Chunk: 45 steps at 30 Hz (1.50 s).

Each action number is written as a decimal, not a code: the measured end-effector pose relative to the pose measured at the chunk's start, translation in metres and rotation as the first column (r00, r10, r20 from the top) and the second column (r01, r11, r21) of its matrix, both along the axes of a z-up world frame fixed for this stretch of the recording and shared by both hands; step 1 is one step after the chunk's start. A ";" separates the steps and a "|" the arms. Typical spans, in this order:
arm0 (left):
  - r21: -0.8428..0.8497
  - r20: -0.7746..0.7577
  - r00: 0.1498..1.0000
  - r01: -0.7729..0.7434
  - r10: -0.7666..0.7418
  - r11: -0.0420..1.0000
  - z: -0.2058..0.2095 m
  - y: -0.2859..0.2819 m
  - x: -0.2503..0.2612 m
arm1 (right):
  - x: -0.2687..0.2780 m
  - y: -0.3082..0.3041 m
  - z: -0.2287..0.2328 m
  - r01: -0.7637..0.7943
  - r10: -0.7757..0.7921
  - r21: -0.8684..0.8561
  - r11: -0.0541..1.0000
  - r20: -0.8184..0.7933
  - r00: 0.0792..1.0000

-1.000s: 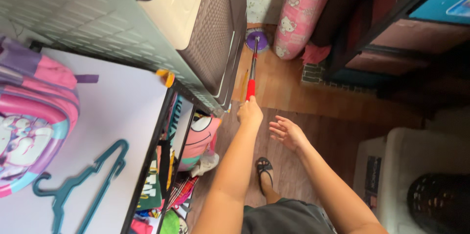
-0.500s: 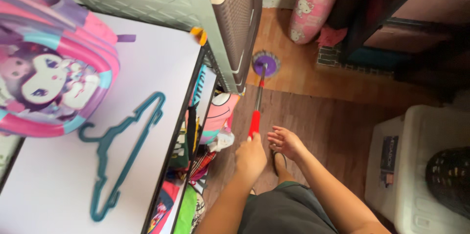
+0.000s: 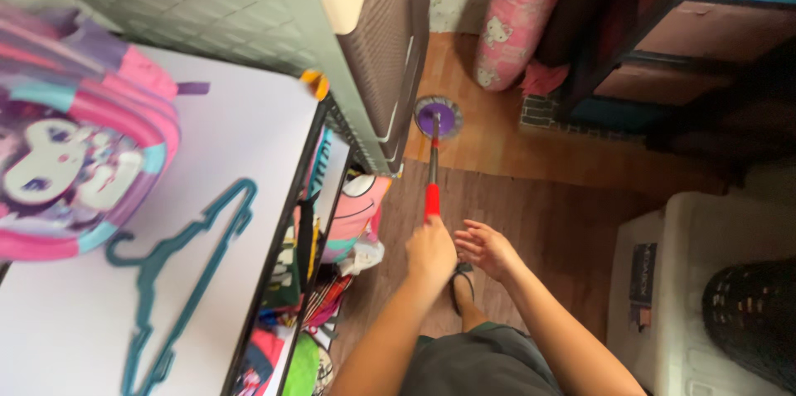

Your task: The person mops the wood floor using a mop with a purple head, moving objects like a chair and a bin to reach different areas.

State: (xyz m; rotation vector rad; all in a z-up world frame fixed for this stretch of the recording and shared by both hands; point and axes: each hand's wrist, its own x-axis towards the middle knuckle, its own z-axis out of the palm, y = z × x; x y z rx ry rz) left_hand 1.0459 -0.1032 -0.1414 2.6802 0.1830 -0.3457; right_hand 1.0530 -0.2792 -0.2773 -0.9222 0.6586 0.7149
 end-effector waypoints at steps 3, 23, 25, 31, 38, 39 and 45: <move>0.019 0.050 0.999 -0.006 0.005 1.000 -0.030 -0.013 0.067 | 0.018 -0.038 0.006 0.076 -0.076 0.001 0.997 0.010 0.997; -0.010 -0.079 0.996 0.037 -0.038 0.999 -0.072 -0.017 0.042 | 0.017 -0.042 0.011 0.079 -0.077 -0.078 0.994 0.030 0.997; -0.062 -0.054 0.993 0.099 -0.102 0.993 -0.037 -0.006 -0.001 | 0.012 -0.023 0.006 0.061 -0.059 -0.066 0.996 0.030 0.998; -0.082 -0.126 0.963 0.231 -0.240 0.970 0.059 0.022 -0.083 | -0.015 0.038 0.007 0.046 -0.047 -0.085 0.995 -0.012 0.999; -0.175 -0.027 0.975 0.212 -0.219 0.962 0.014 0.006 -0.064 | -0.035 0.033 0.000 0.029 -0.025 -0.073 0.997 0.048 0.999; -0.158 -0.032 0.975 0.213 -0.220 0.964 -0.004 -0.001 -0.053 | -0.036 0.029 -0.002 0.035 -0.031 -0.076 0.996 0.050 0.998; -0.096 0.002 0.978 0.208 -0.209 0.973 -0.070 -0.015 -0.016 | -0.042 0.011 0.011 0.112 -0.101 -0.115 0.987 0.103 0.990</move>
